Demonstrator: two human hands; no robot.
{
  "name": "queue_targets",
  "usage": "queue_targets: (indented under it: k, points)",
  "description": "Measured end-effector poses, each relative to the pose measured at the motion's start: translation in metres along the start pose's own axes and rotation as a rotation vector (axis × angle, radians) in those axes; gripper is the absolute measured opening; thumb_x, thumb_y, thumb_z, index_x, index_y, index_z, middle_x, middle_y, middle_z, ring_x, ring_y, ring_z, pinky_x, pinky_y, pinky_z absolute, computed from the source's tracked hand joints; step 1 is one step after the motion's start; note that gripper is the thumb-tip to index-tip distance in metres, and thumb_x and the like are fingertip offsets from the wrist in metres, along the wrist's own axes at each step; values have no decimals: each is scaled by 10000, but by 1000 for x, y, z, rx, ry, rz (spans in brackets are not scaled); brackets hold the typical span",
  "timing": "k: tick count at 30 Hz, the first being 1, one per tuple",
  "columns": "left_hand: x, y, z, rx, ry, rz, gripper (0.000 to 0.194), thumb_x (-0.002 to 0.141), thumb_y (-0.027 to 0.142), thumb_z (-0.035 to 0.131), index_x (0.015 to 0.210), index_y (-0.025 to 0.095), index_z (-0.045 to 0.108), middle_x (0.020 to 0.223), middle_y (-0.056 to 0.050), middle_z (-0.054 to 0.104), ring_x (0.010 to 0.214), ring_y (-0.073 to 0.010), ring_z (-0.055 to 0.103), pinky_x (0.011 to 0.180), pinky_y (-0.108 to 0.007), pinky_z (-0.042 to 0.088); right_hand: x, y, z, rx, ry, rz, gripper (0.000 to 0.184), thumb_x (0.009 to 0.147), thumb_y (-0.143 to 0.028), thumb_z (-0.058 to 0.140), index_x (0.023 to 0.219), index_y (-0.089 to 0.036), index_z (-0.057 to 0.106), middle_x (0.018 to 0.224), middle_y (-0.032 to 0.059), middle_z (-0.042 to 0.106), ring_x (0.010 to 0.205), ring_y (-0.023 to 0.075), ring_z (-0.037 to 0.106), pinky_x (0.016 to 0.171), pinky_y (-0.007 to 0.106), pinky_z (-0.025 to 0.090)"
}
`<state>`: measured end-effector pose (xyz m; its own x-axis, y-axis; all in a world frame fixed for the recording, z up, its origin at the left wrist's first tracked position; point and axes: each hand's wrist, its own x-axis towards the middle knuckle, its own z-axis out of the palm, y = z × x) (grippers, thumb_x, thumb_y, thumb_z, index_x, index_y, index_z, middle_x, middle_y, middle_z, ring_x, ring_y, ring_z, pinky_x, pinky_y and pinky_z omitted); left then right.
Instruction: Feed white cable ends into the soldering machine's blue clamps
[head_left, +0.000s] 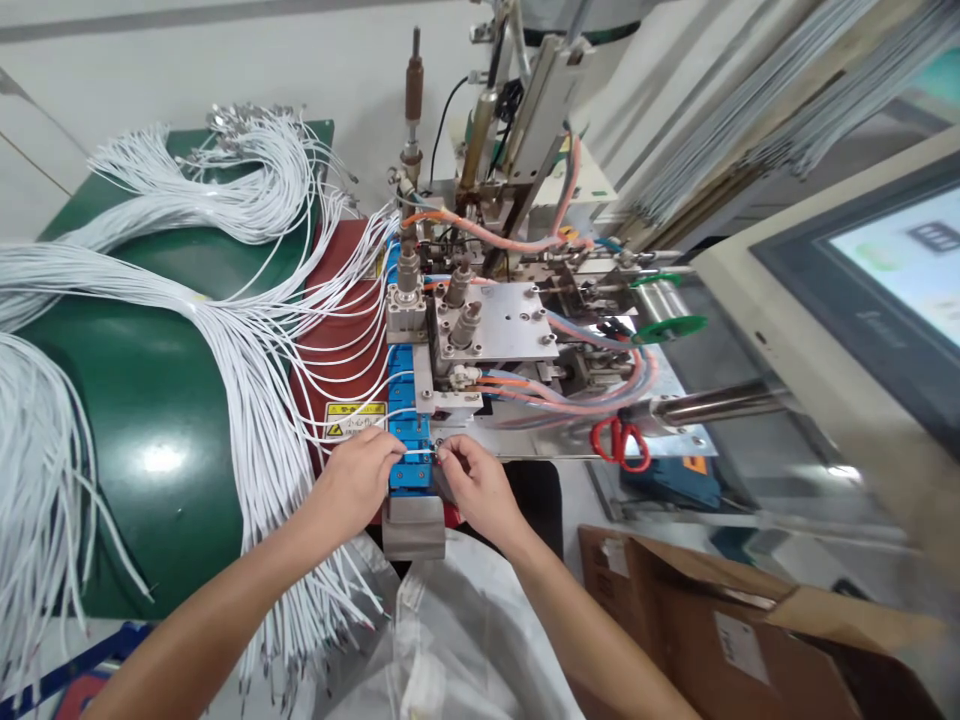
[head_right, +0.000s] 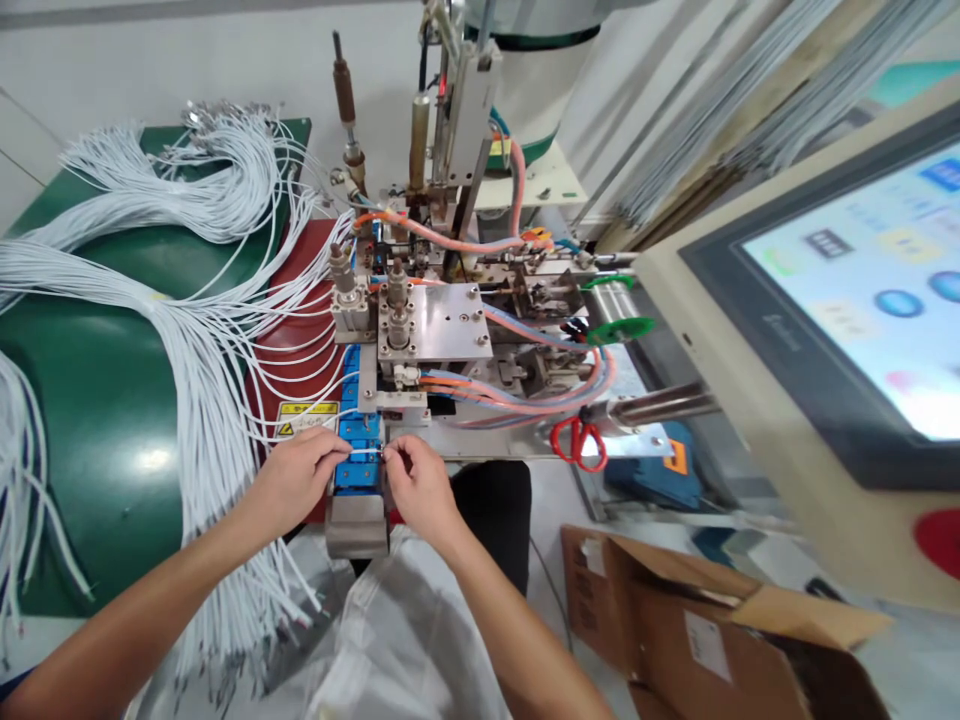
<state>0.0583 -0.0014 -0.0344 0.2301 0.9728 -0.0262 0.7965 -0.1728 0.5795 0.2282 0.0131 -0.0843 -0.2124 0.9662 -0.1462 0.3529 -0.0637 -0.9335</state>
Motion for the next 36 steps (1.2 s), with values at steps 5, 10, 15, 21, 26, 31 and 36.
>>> queue_targets:
  k: [5,10,15,21,26,31,36]
  points:
    - [-1,-3,2,-9,21,27,191,834,77,450,833,162,622,821,-34,622,792,-160,586,735,-288,467,6,-2,-8,-185,-29,-131,262,886,-338,345,743,-195,512,702,16,557,667,157,524,612,262,393]
    - [-3,-5,3,-23,26,56,215,835,61,435,852,166,621,842,-36,627,817,-156,584,765,-291,469,13,-7,-10,-499,-29,-325,306,899,-339,344,679,-200,504,691,27,537,678,169,513,618,273,359]
    - [-4,-5,5,-2,47,80,227,839,63,417,847,163,621,836,-43,628,807,-156,586,763,-294,474,11,0,2,-383,84,-345,302,887,-272,344,613,-202,447,603,-2,474,590,136,470,569,248,348]
    - [-6,-4,8,131,58,69,198,856,105,423,866,164,612,833,-48,621,795,-175,567,752,-315,459,5,7,16,-202,172,-127,334,872,-301,347,552,-207,365,498,-51,362,480,110,386,479,225,301]
    - [-9,-1,3,310,76,153,230,870,128,399,842,163,625,795,-66,629,781,-211,531,745,-370,439,6,7,8,-178,166,-92,352,862,-354,397,546,-200,374,515,-47,382,505,111,391,499,227,306]
    - [-14,-2,-6,279,8,244,260,855,84,392,1029,126,581,976,-100,616,898,-218,539,809,-369,446,5,6,-5,-41,372,-89,366,871,-407,393,582,-190,453,518,-37,403,513,119,397,515,240,326]
    - [-36,-5,-29,229,-180,286,163,870,222,470,974,183,589,975,-56,576,945,-194,510,818,-339,426,1,2,-15,171,337,-118,391,876,-439,386,595,-185,482,537,-27,427,507,117,400,497,240,324]
